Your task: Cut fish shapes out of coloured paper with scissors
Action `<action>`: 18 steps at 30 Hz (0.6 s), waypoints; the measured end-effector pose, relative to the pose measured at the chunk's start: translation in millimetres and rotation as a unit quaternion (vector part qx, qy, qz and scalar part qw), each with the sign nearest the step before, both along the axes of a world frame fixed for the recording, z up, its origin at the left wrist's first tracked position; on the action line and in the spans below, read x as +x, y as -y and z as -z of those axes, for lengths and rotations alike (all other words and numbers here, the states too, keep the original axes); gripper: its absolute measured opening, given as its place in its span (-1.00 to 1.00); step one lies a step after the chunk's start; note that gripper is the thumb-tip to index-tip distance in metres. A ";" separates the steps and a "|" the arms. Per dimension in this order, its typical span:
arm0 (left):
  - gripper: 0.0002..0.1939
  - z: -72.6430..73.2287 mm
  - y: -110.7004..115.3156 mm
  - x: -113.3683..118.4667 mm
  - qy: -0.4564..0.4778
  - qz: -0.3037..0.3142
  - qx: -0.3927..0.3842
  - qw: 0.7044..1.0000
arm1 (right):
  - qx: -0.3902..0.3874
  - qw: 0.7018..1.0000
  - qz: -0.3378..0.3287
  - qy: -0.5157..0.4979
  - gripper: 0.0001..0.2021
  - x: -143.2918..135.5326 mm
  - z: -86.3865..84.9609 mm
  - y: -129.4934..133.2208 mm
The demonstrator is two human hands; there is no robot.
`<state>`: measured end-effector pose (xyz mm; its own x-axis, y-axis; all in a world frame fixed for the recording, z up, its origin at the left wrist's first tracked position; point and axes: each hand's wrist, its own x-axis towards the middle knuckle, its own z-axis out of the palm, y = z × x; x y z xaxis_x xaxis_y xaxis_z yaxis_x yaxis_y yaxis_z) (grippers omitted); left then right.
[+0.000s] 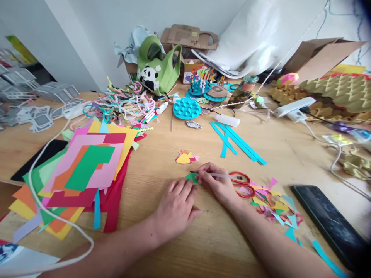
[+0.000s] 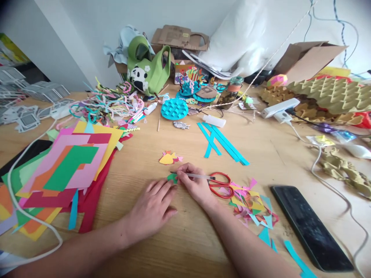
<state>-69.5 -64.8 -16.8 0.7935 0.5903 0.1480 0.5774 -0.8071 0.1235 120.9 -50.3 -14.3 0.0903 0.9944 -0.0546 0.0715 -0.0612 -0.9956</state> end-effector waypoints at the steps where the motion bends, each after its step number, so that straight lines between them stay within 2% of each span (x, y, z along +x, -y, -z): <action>1: -0.41 0.1 -0.1 -0.3 0.001 0.001 0.004 1.000 | 0.007 1.000 0.012 -0.001 -0.78 1.7 2.8 -0.1; 4: -0.41 1.1 -0.8 -2.1 0.003 0.007 0.011 1.000 | 0.038 0.997 0.055 -0.023 -0.76 10.9 8.8 -3.3; 7: -0.42 2.9 -1.8 -3.9 0.005 0.011 0.010 1.000 | 0.086 0.991 0.097 -0.020 -0.76 28.5 -3.4 -9.6; 10: -0.43 4.5 -2.4 -4.8 0.008 0.008 0.008 1.000 | 0.129 0.980 0.127 0.081 -0.70 55.4 -31.1 -9.6; 12: -0.44 5.1 -2.5 -4.9 0.011 0.006 0.009 1.000 | 0.119 0.966 0.084 0.215 -0.65 74.9 -43.9 -1.1; 15: -0.44 5.2 -2.1 -4.3 0.014 0.008 0.008 1.000 | 0.070 0.895 -0.020 0.440 -0.68 97.0 -40.5 21.6; 18: -0.43 4.8 -0.9 -2.9 0.007 0.005 0.000 1.000 | 0.047 0.835 -0.077 0.543 -0.77 106.5 -22.0 42.2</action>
